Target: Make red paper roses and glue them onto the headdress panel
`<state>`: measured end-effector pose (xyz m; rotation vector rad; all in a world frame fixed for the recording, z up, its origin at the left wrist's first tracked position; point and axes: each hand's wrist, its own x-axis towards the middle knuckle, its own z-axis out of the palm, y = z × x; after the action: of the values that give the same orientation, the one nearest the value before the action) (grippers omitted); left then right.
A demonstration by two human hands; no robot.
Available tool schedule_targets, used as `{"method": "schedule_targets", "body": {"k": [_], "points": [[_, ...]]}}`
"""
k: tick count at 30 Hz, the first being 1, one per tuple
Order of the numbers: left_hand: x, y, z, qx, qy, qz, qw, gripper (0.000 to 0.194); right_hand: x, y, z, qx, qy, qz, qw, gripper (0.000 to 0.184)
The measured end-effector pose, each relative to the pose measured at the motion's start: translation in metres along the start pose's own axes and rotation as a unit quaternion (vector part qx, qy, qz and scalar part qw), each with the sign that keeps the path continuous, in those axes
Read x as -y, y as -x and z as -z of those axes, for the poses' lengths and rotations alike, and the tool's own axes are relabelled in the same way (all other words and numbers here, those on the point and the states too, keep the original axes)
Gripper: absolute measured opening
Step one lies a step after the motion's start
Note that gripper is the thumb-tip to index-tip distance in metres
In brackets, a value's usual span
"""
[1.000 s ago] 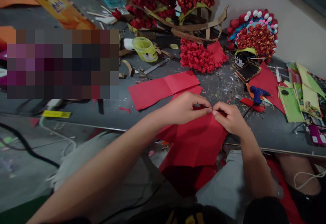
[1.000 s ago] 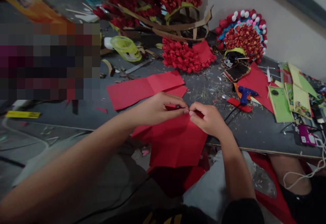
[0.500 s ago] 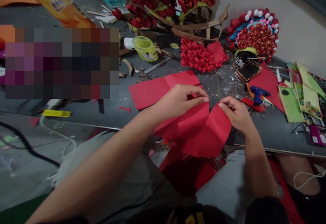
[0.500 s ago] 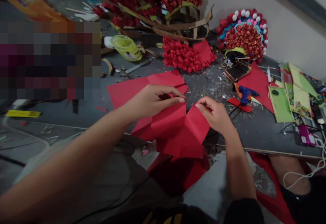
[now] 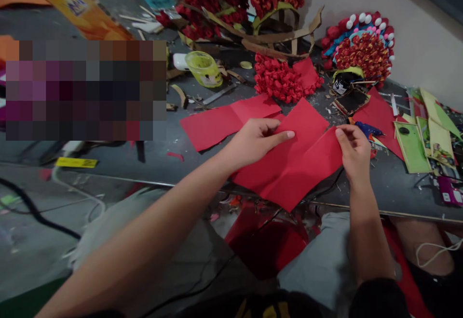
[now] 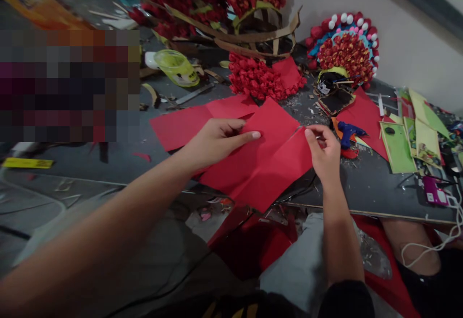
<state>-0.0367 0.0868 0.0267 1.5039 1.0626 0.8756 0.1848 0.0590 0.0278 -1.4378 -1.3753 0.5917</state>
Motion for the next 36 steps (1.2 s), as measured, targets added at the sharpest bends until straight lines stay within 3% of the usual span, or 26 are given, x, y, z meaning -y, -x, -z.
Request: {"method": "schedule_targets", "body": {"k": [3, 7, 10, 15, 29, 36], "points": [[-0.001, 0.001, -0.003, -0.106, -0.032, -0.057, 0.992, 0.045, -0.006, -0.001, -0.011, -0.074, -0.116, -0.028, 0.99, 0.037], [0.0, -0.001, -0.005, -0.187, -0.026, -0.073, 0.979, 0.042, -0.008, 0.007, -0.029, -0.02, -0.192, -0.099, 0.976, 0.033], [0.001, 0.001, -0.006, -0.196, -0.019, -0.075, 0.977, 0.041, -0.004, 0.015, -0.035, -0.036, -0.106, -0.089, 0.99, 0.038], [0.0, 0.007, -0.012, -0.238, -0.09, -0.077, 0.964, 0.046, 0.005, 0.02, -0.035, -0.091, 0.041, -0.039, 0.994, 0.047], [0.001, 0.004, -0.024, -0.301, -0.132, -0.084, 0.941, 0.048, 0.005, 0.011, -0.032, -0.087, 0.087, -0.009, 0.992, 0.047], [-0.001, 0.0, -0.03, -0.323, -0.123, -0.072, 0.936, 0.048, 0.007, 0.008, -0.037, -0.116, 0.084, -0.014, 0.99, 0.05]]}}
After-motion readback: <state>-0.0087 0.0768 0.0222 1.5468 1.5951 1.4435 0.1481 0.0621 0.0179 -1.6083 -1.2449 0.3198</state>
